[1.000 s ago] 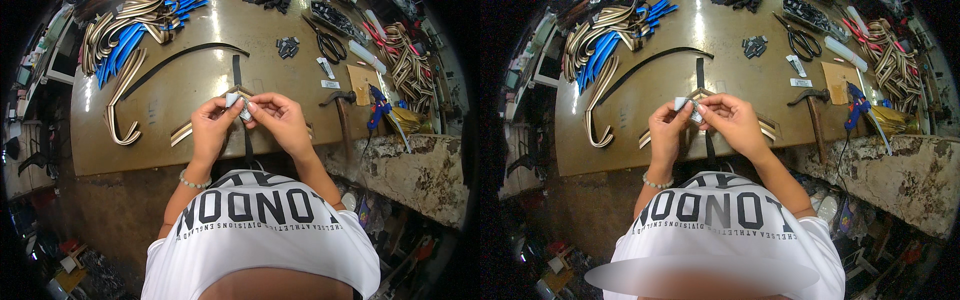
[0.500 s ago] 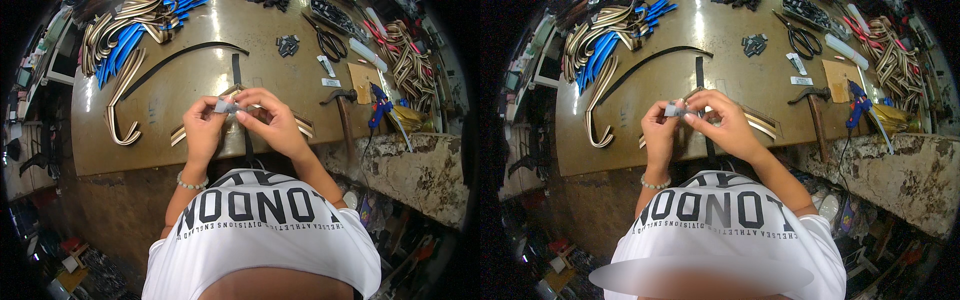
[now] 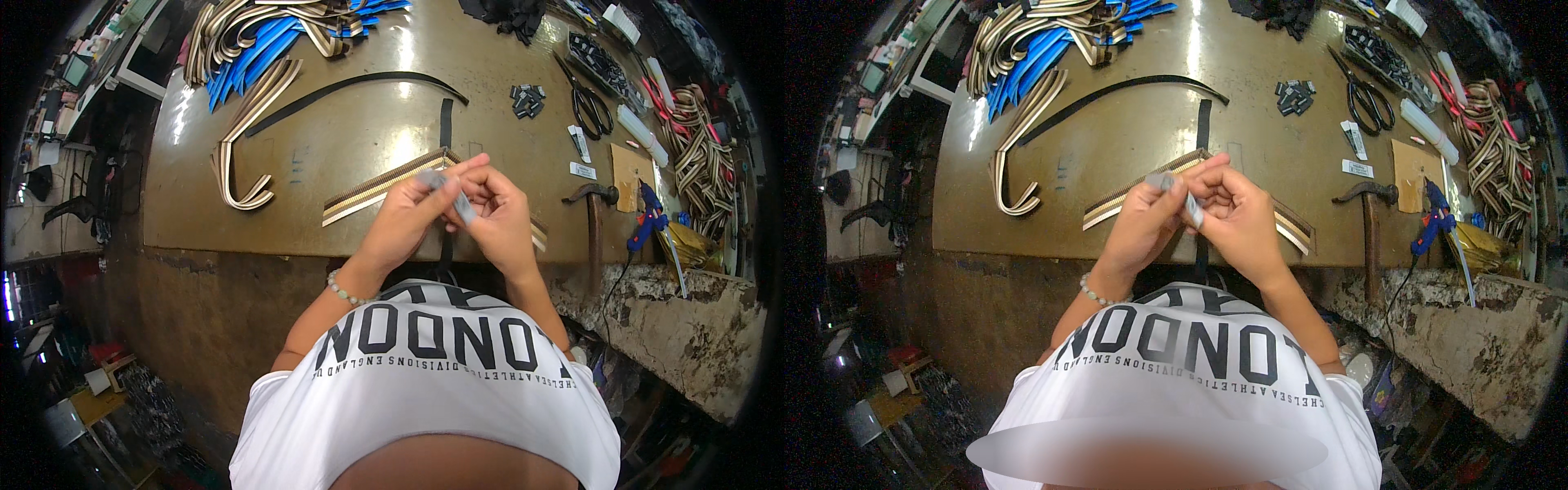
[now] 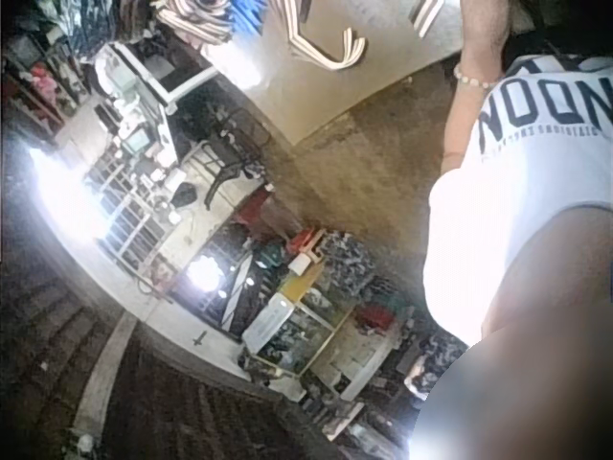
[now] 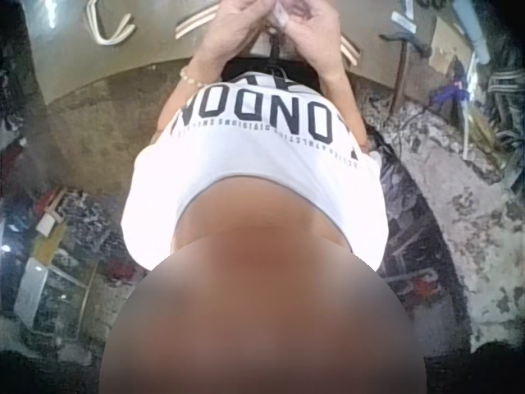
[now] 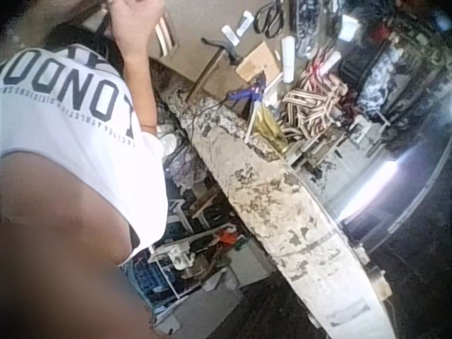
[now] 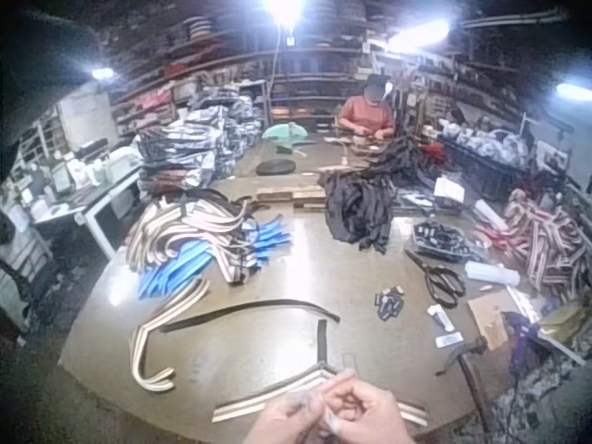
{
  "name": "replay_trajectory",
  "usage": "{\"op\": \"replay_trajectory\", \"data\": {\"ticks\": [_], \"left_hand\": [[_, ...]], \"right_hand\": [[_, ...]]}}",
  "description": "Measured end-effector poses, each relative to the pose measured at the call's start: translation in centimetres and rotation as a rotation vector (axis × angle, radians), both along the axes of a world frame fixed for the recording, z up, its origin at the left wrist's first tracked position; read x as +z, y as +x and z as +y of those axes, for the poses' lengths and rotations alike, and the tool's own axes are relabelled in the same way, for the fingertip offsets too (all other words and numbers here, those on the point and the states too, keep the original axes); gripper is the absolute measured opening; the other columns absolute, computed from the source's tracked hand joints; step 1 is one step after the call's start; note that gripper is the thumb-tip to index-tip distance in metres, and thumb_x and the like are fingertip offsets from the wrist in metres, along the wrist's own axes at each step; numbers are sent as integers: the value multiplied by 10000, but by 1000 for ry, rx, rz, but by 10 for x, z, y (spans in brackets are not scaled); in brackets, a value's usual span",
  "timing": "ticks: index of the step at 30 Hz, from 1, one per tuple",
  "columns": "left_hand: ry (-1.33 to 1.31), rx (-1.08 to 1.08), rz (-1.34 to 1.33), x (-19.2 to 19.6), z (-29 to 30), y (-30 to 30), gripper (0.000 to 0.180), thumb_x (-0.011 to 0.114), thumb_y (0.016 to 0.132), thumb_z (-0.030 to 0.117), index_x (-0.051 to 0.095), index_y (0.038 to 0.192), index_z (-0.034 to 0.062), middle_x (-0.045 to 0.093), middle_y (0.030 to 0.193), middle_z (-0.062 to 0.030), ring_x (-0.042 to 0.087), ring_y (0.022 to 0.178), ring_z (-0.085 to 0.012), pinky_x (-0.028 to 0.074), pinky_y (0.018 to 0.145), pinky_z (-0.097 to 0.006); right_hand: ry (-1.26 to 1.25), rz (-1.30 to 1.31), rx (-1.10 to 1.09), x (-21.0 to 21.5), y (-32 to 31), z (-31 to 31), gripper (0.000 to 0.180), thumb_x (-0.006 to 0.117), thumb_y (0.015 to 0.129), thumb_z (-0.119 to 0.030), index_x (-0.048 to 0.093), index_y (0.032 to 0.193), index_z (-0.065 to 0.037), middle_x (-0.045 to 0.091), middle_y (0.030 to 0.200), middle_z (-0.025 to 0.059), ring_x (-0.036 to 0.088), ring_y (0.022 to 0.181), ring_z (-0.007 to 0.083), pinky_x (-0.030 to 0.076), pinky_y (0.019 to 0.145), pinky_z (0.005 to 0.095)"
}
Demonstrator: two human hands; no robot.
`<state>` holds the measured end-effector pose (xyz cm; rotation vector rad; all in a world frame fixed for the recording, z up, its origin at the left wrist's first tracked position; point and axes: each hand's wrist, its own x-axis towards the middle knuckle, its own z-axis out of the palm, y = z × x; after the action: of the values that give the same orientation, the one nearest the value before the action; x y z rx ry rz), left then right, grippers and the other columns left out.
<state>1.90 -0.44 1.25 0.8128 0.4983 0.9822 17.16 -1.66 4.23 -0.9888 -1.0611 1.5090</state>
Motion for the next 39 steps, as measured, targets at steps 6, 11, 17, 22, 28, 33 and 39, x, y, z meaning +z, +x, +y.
{"op": "replay_trajectory", "data": {"ticks": [6,11,17,22,28,33,39], "left_hand": [[-78,260,49,2,1,7,426,521,1031,269,597,1211,-110,652,1177,-171,646,1037,-200,527,882,-301],[34,382,235,6,3,6,316,640,970,235,674,1103,-49,704,1054,-125,662,852,-129,557,730,-254],[108,433,484,12,4,-13,251,696,927,170,708,1078,-30,708,932,-80,630,761,-87,527,666,-223],[68,230,447,9,1,-6,279,720,906,153,701,1118,-28,689,897,-48,601,728,-70,501,673,-211],[34,209,376,5,3,-7,277,724,902,152,701,1110,-29,690,897,-46,611,739,-75,506,654,-208],[-12,182,375,3,1,-1,286,722,903,151,691,1117,-35,699,923,-55,618,748,-69,514,643,-199],[0,272,353,4,-4,-1,326,734,876,74,660,1175,-32,710,949,-61,613,765,-54,507,658,-191]], "right_hand": [[182,-251,-106,0,1,-10,285,717,864,7,603,1122,40,652,961,77,642,770,117,554,712,249],[37,1,-180,-2,6,-3,215,692,907,-56,629,1082,53,648,974,71,626,797,105,554,668,224],[142,-359,-363,-1,15,-4,173,683,919,-82,668,1028,52,642,880,57,622,711,86,531,626,206],[159,-312,-57,1,10,-8,189,608,963,-57,674,1102,53,629,1012,85,609,760,92,525,670,222],[8,-256,-111,0,14,-9,217,567,987,-57,647,1163,42,636,983,61,595,774,80,516,683,217],[96,-205,-72,-8,8,-13,234,557,993,-55,619,1202,31,639,958,49,589,774,74,509,693,211],[153,-321,-140,-8,7,-18,263,611,964,-56,598,1213,29,635,955,46,580,799,62,496,706,204]]}}
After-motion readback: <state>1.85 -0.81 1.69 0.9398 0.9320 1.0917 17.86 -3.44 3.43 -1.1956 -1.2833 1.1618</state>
